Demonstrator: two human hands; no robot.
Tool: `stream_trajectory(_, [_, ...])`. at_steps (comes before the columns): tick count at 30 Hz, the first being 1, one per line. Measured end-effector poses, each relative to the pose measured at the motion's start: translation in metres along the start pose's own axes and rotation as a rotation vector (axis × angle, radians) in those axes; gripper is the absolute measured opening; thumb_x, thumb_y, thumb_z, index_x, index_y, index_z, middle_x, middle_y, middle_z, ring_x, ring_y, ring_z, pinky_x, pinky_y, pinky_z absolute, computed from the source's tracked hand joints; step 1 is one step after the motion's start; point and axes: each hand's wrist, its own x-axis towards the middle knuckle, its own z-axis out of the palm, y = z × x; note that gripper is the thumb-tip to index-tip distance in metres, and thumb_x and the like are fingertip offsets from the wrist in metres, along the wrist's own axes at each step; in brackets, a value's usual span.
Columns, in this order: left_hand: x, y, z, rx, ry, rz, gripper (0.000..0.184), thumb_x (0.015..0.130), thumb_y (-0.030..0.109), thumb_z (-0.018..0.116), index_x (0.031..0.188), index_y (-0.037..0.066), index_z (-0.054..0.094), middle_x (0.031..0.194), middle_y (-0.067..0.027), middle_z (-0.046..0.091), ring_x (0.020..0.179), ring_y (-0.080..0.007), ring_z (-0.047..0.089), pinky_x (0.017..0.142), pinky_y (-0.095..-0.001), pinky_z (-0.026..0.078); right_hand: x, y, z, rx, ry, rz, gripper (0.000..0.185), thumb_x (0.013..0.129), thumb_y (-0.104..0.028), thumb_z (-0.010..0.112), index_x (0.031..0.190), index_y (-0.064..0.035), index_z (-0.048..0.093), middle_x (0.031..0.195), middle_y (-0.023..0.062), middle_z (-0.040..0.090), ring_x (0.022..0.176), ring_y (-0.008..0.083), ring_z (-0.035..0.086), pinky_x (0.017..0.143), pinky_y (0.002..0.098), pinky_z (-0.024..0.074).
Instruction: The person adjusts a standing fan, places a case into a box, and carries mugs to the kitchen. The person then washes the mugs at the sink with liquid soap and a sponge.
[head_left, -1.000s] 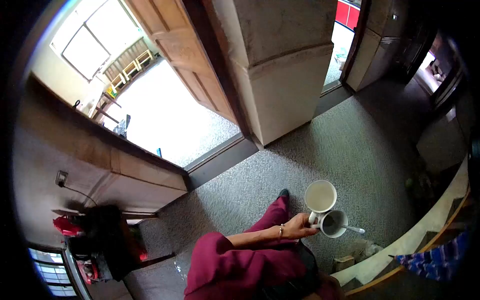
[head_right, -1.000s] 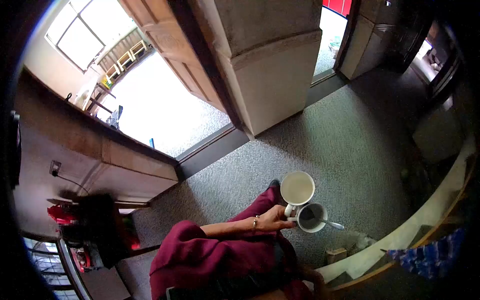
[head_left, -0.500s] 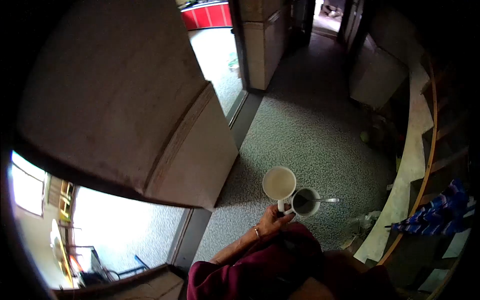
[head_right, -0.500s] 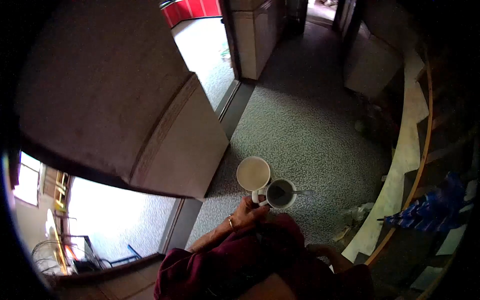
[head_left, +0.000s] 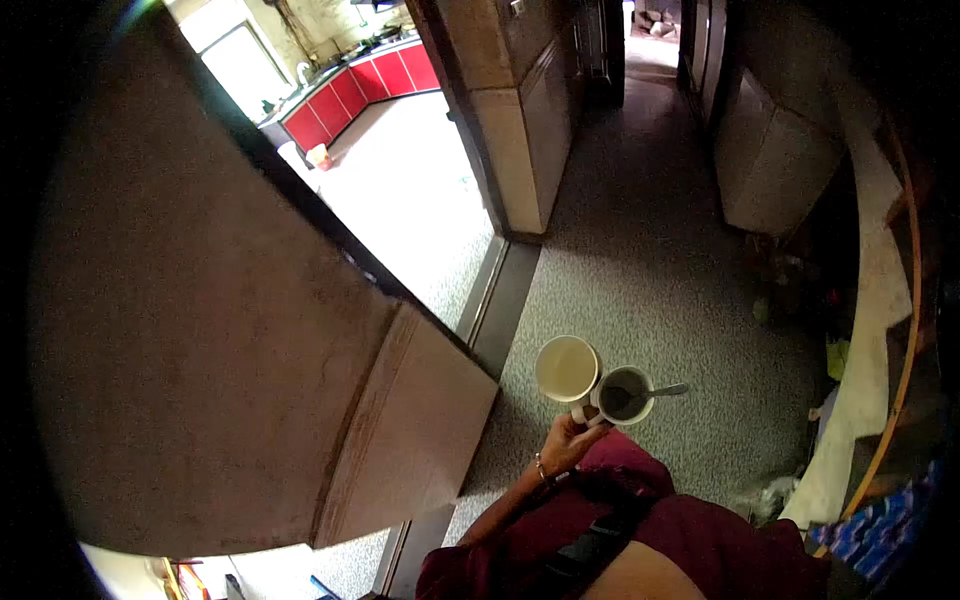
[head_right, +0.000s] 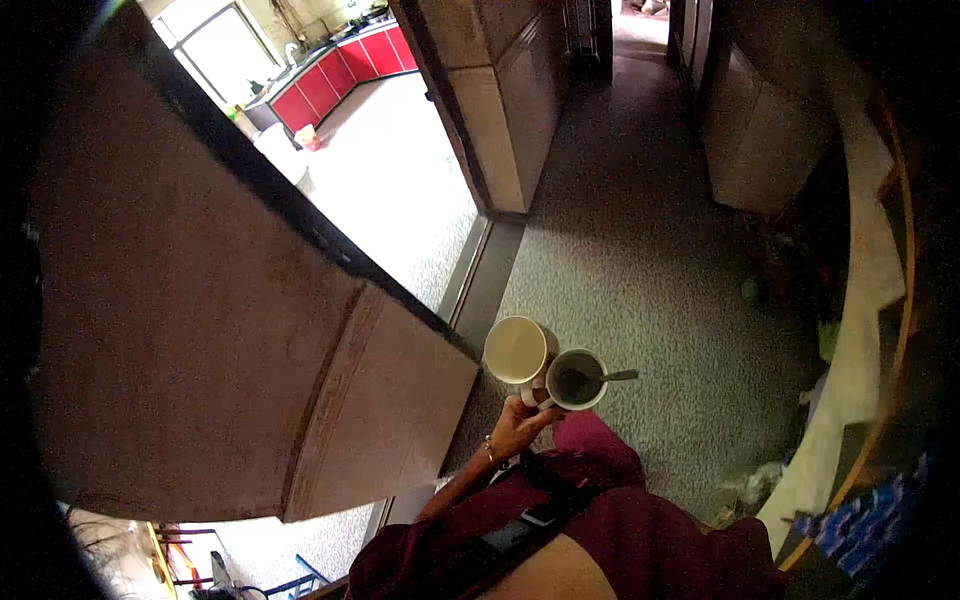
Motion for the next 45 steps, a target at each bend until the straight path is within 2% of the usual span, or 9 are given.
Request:
stream_trajectory(3, [0.070, 0.016, -0.014, -0.072, 0.009, 0.092, 0.016, 0.084, 0.012, 0.060, 0.093, -0.001, 0.062, 0.082, -0.0021, 0.063, 0.075, -0.0072, 0.056, 0.065, -0.0230, 0.046, 0.033, -0.057, -0.059, -0.039, -0.003, -0.032, 0.016, 0.081, -0.015, 0.058, 0.088, -0.0017, 0.065, 0.074, 0.0037, 0.063, 0.061, 0.0128, 0.057, 0.055, 0.0260, 0.0462])
stream_trajectory(10, [0.187, 0.042, -0.045, -0.104, 0.094, 0.040, 0.014, 0.083, 0.009, 0.059, 0.093, -0.001, 0.061, 0.078, 0.0003, 0.060, 0.071, -0.0052, 0.053, 0.060, -0.0217, 0.042, 0.095, -0.218, -0.189, -0.136, 0.028, -0.270, 0.016, 0.081, -0.015, 0.059, 0.087, -0.0015, 0.065, 0.074, 0.0037, 0.063, 0.061, 0.0128, 0.057, 0.054, 0.0260, 0.0463])
stream_trajectory(16, [0.258, 0.047, -0.096, -0.149, 0.181, 0.064, 0.012, 0.082, 0.008, 0.060, 0.090, -0.001, 0.060, 0.075, 0.0006, 0.059, 0.070, -0.0058, 0.052, 0.060, -0.0217, 0.042, 0.140, -0.344, -0.233, -0.126, 0.015, -0.395, 0.016, 0.081, -0.016, 0.059, 0.086, -0.0014, 0.065, 0.074, 0.0037, 0.063, 0.060, 0.0128, 0.057, 0.054, 0.0260, 0.0463])
stream_trajectory(22, [0.326, 0.056, -0.166, 0.041, 0.216, 0.073, 0.013, 0.079, 0.012, 0.062, 0.082, -0.001, 0.061, 0.066, 0.0014, 0.056, 0.062, -0.0056, 0.050, 0.054, -0.0236, 0.040, 0.188, -0.399, -0.239, -0.174, -0.063, -0.316, 0.017, 0.081, -0.016, 0.059, 0.086, -0.0012, 0.065, 0.074, 0.0037, 0.063, 0.059, 0.0128, 0.057, 0.054, 0.0260, 0.0464])
stream_trajectory(27, [0.373, 0.070, -0.225, -0.001, 0.306, 0.108, 0.012, 0.079, 0.013, 0.062, 0.078, 0.001, 0.061, 0.061, 0.0006, 0.055, 0.058, -0.0053, 0.048, 0.051, -0.0240, 0.039, 0.221, -0.433, -0.269, -0.237, -0.088, -0.166, 0.017, 0.080, -0.016, 0.059, 0.085, -0.0011, 0.065, 0.073, 0.0037, 0.063, 0.059, 0.0128, 0.056, 0.054, 0.0260, 0.0464])
stream_trajectory(29, [0.382, 0.067, -0.250, 0.048, 0.212, -0.061, 0.014, 0.083, 0.011, 0.060, 0.093, 0.001, 0.062, 0.078, -0.0012, 0.062, 0.068, -0.0070, 0.057, 0.059, -0.0215, 0.047, 0.231, -0.449, -0.284, -0.248, -0.088, -0.117, 0.017, 0.080, -0.016, 0.059, 0.085, -0.0010, 0.065, 0.073, 0.0037, 0.063, 0.059, 0.0128, 0.056, 0.054, 0.0260, 0.0464])
stream_trajectory(37, [0.435, 0.078, -0.329, -0.002, 0.399, -0.059, 0.013, 0.082, 0.009, 0.061, 0.091, 0.000, 0.062, 0.078, -0.0013, 0.062, 0.069, -0.0067, 0.057, 0.060, -0.0215, 0.048, 0.288, -0.545, -0.330, -0.290, -0.086, -0.016, 0.017, 0.080, -0.016, 0.059, 0.084, -0.0008, 0.066, 0.073, 0.0037, 0.063, 0.058, 0.0128, 0.056, 0.054, 0.0259, 0.0465])
stream_trajectory(39, [0.457, 0.082, -0.350, -0.082, 0.506, 0.096, 0.009, 0.080, 0.010, 0.063, 0.083, 0.001, 0.063, 0.067, 0.0049, 0.055, 0.061, -0.0025, 0.046, 0.052, -0.0208, 0.038, 0.309, -0.572, -0.339, -0.312, -0.100, -0.001, 0.017, 0.080, -0.016, 0.059, 0.084, -0.0008, 0.066, 0.073, 0.0037, 0.063, 0.058, 0.0128, 0.056, 0.054, 0.0259, 0.0465])
stream_trajectory(45, [0.524, 0.109, -0.427, -0.068, 0.617, 0.115, 0.008, 0.080, 0.008, 0.060, 0.082, 0.000, 0.062, 0.066, 0.0053, 0.055, 0.061, -0.0026, 0.047, 0.053, -0.0198, 0.038, 0.365, -0.670, -0.380, -0.399, -0.140, 0.050, 0.017, 0.080, -0.016, 0.059, 0.084, -0.0006, 0.066, 0.073, 0.0037, 0.063, 0.057, 0.0128, 0.056, 0.054, 0.0259, 0.0466])
